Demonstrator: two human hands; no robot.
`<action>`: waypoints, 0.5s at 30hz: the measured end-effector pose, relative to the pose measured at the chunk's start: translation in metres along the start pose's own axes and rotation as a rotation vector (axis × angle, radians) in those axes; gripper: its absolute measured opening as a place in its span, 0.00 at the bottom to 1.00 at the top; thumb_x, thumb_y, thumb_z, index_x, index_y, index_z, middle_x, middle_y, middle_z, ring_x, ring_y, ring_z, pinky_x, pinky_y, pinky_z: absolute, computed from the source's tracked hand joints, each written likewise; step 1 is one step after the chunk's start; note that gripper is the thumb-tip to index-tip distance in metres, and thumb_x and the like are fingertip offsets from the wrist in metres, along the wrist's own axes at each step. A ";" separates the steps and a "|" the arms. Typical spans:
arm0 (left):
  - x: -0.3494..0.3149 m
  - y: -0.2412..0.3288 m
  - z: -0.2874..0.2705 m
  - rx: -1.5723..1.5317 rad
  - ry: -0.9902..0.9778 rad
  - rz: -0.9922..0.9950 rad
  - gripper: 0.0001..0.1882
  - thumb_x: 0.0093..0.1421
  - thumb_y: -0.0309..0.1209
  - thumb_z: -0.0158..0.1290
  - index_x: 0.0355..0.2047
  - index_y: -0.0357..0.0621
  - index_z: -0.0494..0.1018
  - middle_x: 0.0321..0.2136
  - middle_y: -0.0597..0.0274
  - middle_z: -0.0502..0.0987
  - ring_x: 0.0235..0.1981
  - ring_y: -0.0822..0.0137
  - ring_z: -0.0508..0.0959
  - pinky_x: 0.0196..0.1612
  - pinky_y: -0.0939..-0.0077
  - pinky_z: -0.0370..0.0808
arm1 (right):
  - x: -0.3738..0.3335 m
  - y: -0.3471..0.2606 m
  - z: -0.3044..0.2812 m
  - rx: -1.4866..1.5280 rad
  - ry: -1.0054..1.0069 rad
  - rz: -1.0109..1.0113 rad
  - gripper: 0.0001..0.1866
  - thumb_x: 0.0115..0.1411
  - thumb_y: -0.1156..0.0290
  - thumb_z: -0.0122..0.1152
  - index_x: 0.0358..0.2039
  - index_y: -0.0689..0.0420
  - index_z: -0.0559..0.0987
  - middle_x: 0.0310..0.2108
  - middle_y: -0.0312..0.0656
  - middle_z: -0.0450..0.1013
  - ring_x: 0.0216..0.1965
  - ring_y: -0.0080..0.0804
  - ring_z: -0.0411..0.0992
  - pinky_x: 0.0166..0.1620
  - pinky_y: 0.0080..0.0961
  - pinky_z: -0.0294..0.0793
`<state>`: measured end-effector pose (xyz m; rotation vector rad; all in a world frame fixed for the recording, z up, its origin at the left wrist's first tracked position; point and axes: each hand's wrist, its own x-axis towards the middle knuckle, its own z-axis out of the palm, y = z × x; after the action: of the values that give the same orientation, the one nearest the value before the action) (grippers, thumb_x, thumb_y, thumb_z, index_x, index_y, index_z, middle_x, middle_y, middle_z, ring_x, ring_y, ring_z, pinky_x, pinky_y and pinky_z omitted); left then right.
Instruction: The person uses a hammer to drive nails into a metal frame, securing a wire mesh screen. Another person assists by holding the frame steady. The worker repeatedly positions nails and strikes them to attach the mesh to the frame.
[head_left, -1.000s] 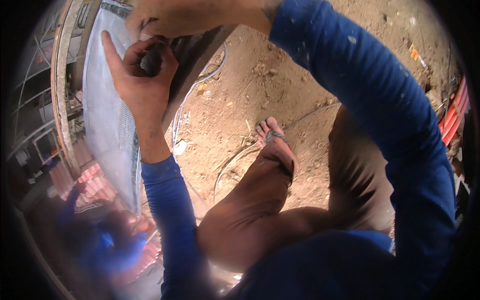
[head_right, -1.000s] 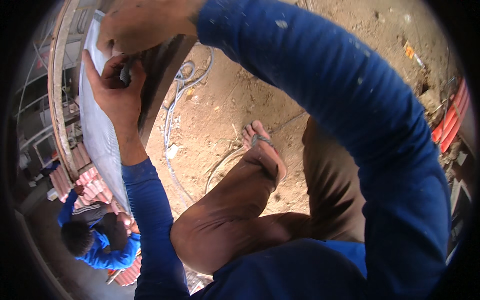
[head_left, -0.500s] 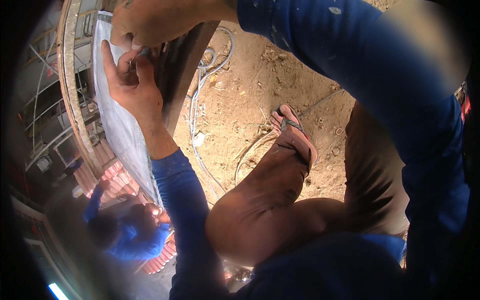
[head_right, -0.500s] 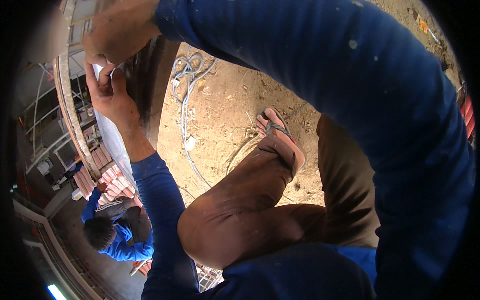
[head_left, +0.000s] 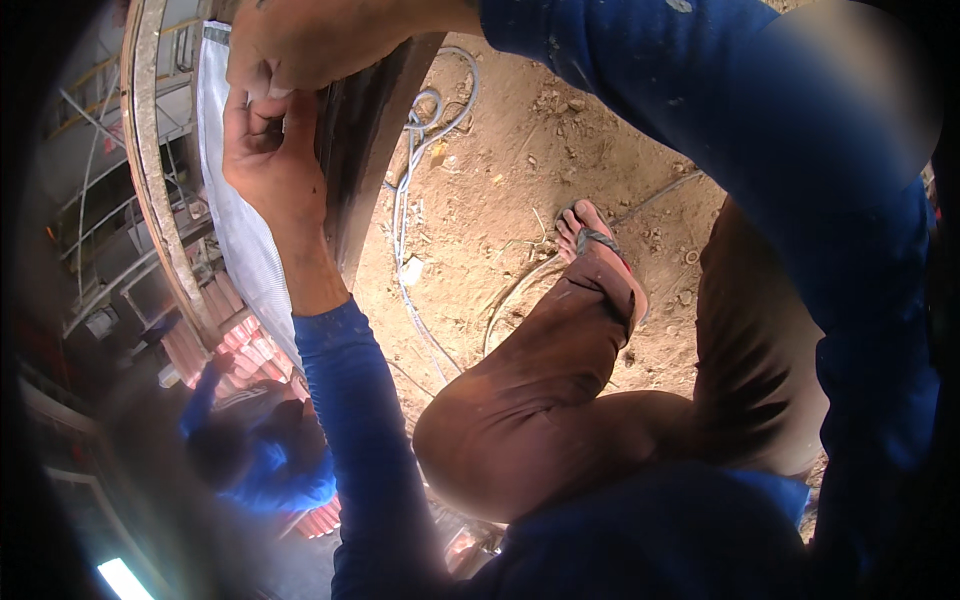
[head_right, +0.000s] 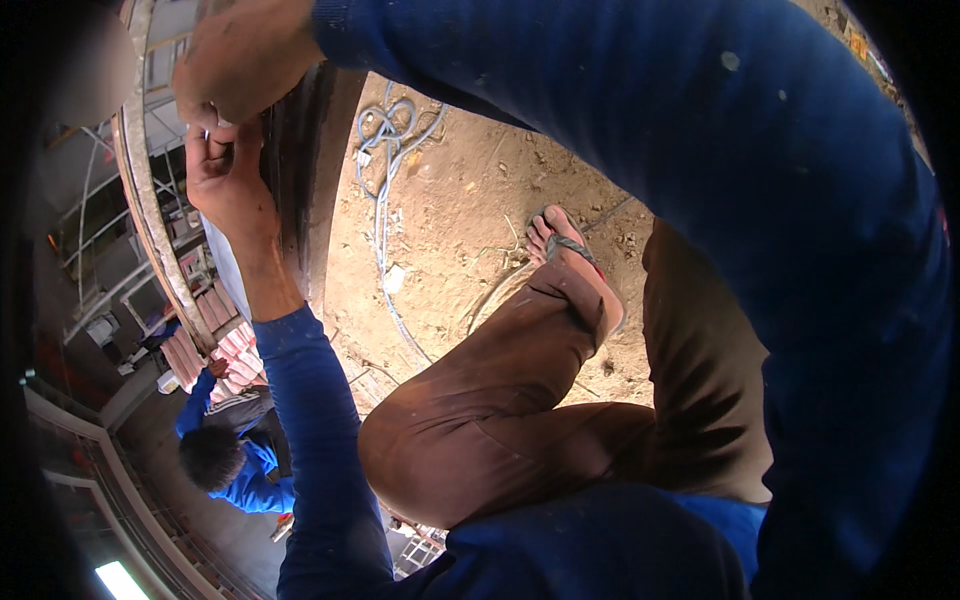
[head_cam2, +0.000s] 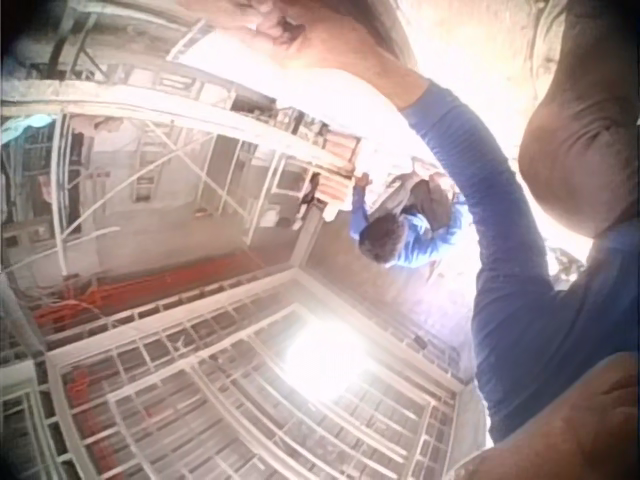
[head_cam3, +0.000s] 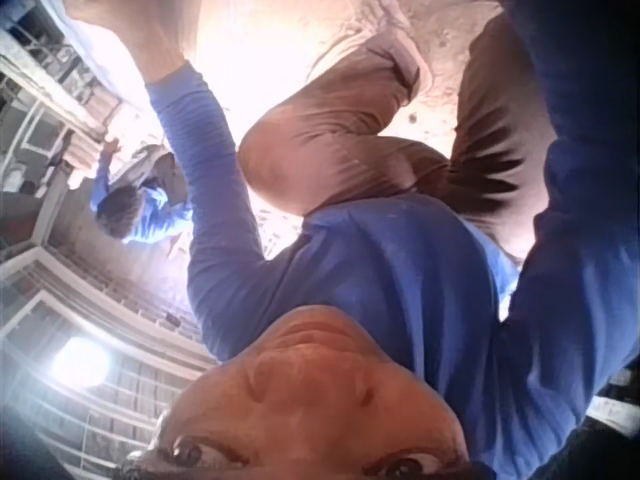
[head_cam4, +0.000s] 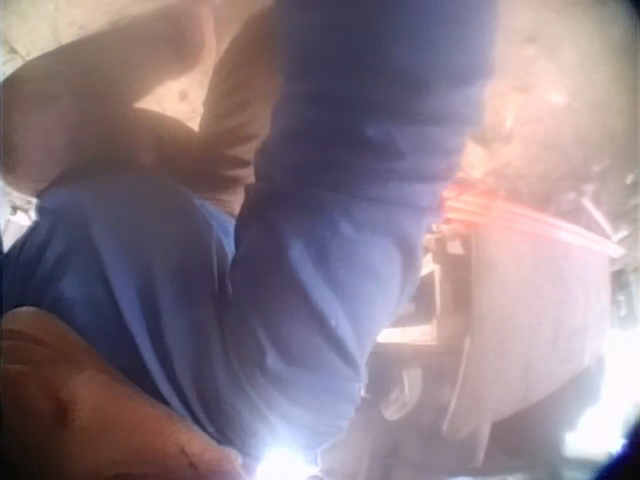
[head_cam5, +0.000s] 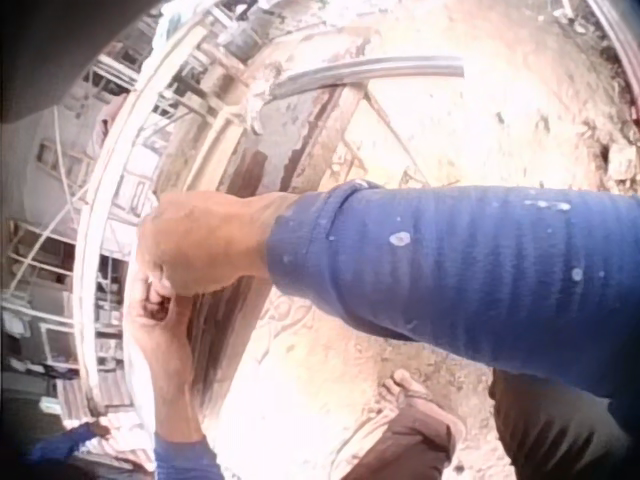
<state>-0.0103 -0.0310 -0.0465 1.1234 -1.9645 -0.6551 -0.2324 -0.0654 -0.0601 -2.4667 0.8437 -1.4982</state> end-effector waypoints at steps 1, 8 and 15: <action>0.002 -0.003 -0.001 0.001 -0.010 0.010 0.28 0.69 0.14 0.64 0.68 0.28 0.74 0.40 0.60 0.89 0.40 0.76 0.85 0.47 0.81 0.82 | -0.001 0.004 0.000 0.036 -0.050 0.010 0.07 0.59 0.69 0.69 0.30 0.58 0.90 0.32 0.54 0.85 0.36 0.53 0.86 0.42 0.44 0.83; -0.008 -0.003 -0.005 0.089 0.038 -0.020 0.23 0.70 0.14 0.63 0.65 0.30 0.76 0.39 0.64 0.86 0.41 0.77 0.83 0.52 0.79 0.80 | 0.003 0.012 0.004 0.090 -0.084 -0.066 0.07 0.58 0.68 0.69 0.30 0.55 0.91 0.31 0.55 0.85 0.36 0.54 0.85 0.41 0.45 0.83; -0.008 0.010 0.007 0.022 0.028 -0.011 0.39 0.66 0.12 0.66 0.75 0.24 0.64 0.39 0.65 0.87 0.44 0.77 0.84 0.55 0.78 0.78 | -0.015 -0.006 -0.036 0.355 -0.232 0.199 0.10 0.60 0.71 0.65 0.36 0.60 0.91 0.34 0.57 0.85 0.37 0.55 0.85 0.44 0.45 0.83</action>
<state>-0.0179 -0.0187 -0.0460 1.1513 -1.9470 -0.6216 -0.2657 -0.0462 -0.0518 -2.1701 0.6879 -1.1526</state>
